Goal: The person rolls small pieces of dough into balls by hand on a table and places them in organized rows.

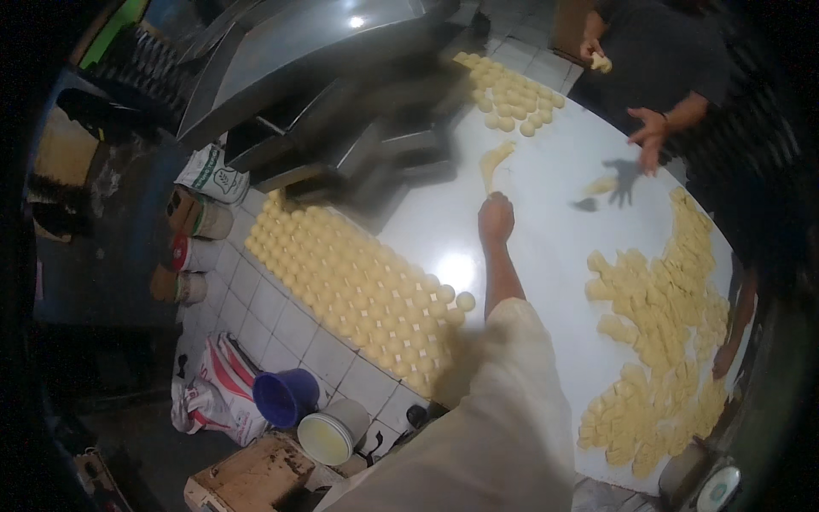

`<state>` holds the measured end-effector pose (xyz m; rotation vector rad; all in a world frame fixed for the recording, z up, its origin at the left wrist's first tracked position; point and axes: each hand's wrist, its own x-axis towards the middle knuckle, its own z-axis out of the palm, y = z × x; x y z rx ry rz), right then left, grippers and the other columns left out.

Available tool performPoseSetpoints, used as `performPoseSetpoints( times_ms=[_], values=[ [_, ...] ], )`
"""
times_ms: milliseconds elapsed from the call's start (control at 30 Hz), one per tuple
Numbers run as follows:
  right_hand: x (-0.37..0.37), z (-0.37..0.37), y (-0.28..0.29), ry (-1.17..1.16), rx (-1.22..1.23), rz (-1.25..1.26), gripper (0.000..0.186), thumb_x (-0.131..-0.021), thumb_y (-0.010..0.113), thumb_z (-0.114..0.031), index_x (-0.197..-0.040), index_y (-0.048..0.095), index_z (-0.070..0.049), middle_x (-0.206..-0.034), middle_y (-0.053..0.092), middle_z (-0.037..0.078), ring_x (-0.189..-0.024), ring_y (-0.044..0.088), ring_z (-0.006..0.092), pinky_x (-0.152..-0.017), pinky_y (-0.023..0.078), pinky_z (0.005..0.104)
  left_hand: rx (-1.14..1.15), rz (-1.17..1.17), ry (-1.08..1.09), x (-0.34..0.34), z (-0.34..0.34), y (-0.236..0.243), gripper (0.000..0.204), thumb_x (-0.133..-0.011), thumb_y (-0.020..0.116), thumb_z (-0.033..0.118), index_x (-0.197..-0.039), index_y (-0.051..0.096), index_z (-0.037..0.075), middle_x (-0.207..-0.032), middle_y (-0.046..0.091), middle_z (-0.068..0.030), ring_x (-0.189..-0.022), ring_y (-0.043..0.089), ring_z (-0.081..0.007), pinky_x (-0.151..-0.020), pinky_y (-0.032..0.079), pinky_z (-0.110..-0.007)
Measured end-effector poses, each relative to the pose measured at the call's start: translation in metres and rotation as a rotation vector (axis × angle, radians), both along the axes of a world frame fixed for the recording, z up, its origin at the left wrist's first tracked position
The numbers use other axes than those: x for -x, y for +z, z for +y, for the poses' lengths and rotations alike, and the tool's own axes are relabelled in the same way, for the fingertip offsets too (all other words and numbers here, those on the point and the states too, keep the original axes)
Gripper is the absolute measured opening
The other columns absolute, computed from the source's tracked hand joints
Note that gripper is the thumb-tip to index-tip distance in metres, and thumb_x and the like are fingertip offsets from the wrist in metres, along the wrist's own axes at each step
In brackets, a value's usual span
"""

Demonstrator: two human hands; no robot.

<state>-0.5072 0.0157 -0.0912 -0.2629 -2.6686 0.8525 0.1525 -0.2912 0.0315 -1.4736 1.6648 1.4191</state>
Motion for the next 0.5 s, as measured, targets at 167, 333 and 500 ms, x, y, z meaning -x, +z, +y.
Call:
performPoseSetpoints(
  times_ms=[167,333,500],
  values=[
    [-0.159,0.053,-0.004,0.077,0.126,0.072,0.022,-0.103,0.060,-0.018,-0.102,0.072,0.000,-0.100,0.073,0.022,-0.096,0.069,0.0424,-0.087,0.055,0.0509,-0.014,0.103,-0.076,-0.032,0.004,-0.026,0.025,-0.106,0.060,0.025,-0.100,0.071,0.003,-0.098,0.074,-0.0100,-0.093,0.070,-0.0279,-0.085,0.056,-0.043],
    [-0.412,0.104,0.015,0.032,0.135,-0.176,0.025,-0.103,0.065,-0.023,-0.112,0.068,0.001,-0.117,0.067,0.023,-0.115,0.061,0.0422,-0.102,0.047,0.0515,-0.045,0.169,-0.137,-0.081,0.015,-0.055,0.026,-0.107,0.060,0.026,-0.100,0.070,0.003,-0.098,0.074,-0.0097,-0.093,0.070,-0.0278,-0.085,0.056,-0.043],
    [-0.446,0.146,0.017,0.282,-0.409,-0.087,0.033,-0.106,0.063,-0.028,-0.122,0.069,0.001,-0.141,0.062,0.023,-0.130,0.055,0.0408,-0.115,0.036,0.0613,-0.079,0.209,-0.186,-0.123,0.040,-0.079,0.026,-0.107,0.060,0.026,-0.099,0.070,0.004,-0.098,0.073,-0.0093,-0.093,0.070,-0.0276,-0.085,0.056,-0.042]
  ],
)
